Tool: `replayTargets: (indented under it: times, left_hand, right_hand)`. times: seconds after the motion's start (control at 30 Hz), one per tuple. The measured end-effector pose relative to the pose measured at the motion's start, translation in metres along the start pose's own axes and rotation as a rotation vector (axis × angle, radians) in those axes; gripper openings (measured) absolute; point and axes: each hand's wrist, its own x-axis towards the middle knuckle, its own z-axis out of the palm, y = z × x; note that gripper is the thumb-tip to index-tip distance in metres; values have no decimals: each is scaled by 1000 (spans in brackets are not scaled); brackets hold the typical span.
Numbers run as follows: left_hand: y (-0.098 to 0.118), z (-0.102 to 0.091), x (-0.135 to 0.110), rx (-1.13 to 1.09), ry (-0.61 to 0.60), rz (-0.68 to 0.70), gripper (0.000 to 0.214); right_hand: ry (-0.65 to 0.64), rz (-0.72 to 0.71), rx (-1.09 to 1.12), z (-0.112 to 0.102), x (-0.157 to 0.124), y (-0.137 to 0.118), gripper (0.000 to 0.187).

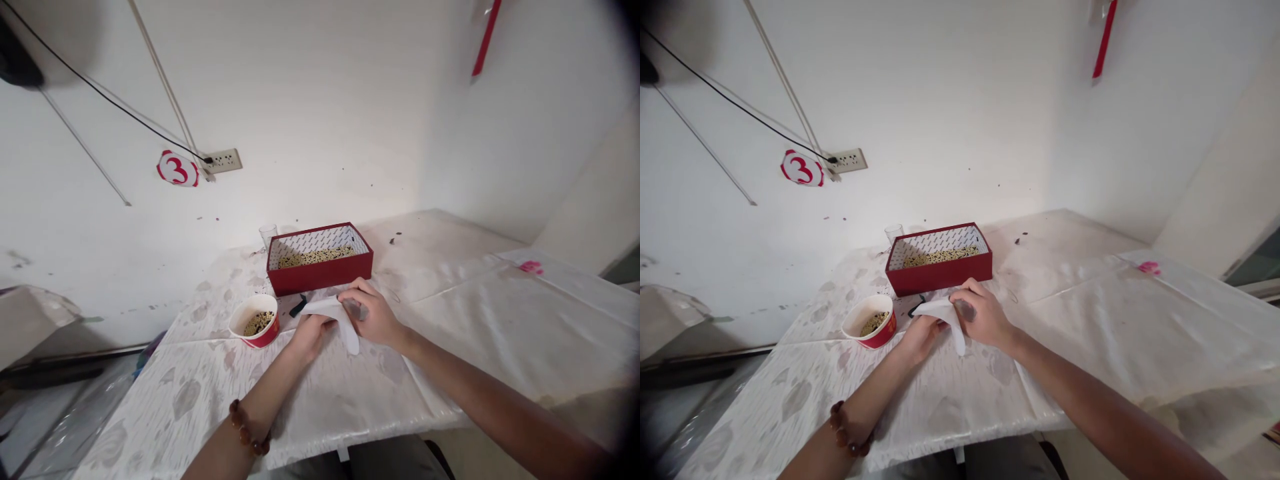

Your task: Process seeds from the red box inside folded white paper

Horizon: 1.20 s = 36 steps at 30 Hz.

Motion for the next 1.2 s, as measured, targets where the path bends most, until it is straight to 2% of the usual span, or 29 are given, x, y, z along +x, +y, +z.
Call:
replayTargets:
  times: [0.13, 0.5, 0.67, 0.77, 0.87, 1.0, 1.07, 1.2]
  left_hand:
    - [1, -1, 1, -6, -19, 26, 23]
    - [-4, 1, 6, -60, 92, -5, 31]
    - [-11, 0, 9, -45, 114, -3, 39]
    - [-18, -1, 11, -46, 108, -12, 37]
    - [-23, -2, 13, -44, 110, -41, 34]
    - [-24, -5, 13, -23, 116, -61, 31]
    - [-22, -7, 11, -15, 102, -41, 30]
    - [-22, -13, 6, -17, 63, -49, 32]
  right_hand:
    - [-7, -11, -67, 2, -1, 0, 18]
    - [65, 72, -96, 2, 3, -6, 7]
    - [87, 19, -25, -2, 22, -16, 28]
    - [109, -57, 41, 1, 43, -29, 30]
    - [173, -92, 122, 15, 70, -44, 27]
    - [134, -158, 184, 50, 98, -62, 18]
    - [136, -163, 199, 69, 104, -68, 14]
    - [266, -131, 208, 102, 103, -68, 11]
